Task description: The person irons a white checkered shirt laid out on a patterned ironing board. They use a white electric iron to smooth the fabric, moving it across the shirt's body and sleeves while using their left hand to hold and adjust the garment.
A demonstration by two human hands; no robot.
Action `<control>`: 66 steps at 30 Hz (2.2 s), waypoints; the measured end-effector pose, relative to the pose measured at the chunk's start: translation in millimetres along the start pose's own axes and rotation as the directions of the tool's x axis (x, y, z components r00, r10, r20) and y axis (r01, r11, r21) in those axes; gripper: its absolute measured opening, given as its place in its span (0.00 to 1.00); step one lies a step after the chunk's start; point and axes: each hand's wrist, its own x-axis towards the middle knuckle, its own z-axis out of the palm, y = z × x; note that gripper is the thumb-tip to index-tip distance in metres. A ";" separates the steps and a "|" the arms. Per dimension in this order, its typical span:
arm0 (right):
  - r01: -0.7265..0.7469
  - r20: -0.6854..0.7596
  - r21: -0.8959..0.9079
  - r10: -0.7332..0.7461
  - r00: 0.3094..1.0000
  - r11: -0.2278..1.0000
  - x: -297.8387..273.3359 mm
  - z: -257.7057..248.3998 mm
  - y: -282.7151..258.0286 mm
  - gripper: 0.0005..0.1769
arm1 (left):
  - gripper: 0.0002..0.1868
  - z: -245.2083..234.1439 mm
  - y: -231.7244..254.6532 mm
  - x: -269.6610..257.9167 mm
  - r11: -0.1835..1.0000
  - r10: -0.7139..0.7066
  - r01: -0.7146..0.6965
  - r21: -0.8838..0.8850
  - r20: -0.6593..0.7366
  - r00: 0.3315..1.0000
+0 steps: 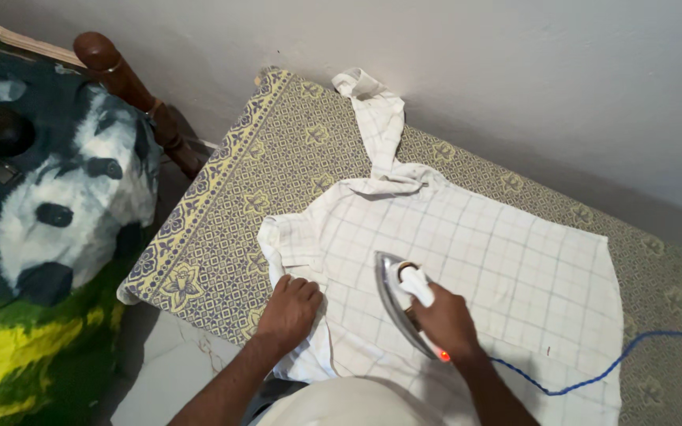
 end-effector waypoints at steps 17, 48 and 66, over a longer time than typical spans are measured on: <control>0.045 0.028 -0.075 -0.043 0.999 0.996 41.6 -23.2 -12.2 0.15 | 0.08 -16.8 21.3 0.5 0.964 0.259 -0.252 -0.082 0.090 0.962; -0.002 0.035 -0.018 0.002 0.999 1.000 23.2 -2.4 -28.3 0.17 | 0.14 5.2 0.9 26.5 0.997 -0.007 0.012 -0.071 0.059 0.998; 0.061 -0.123 -0.160 -0.081 0.989 0.985 66.6 -36.3 3.9 0.18 | 0.26 7.7 19.2 64.8 0.993 -0.118 0.117 0.024 0.368 0.922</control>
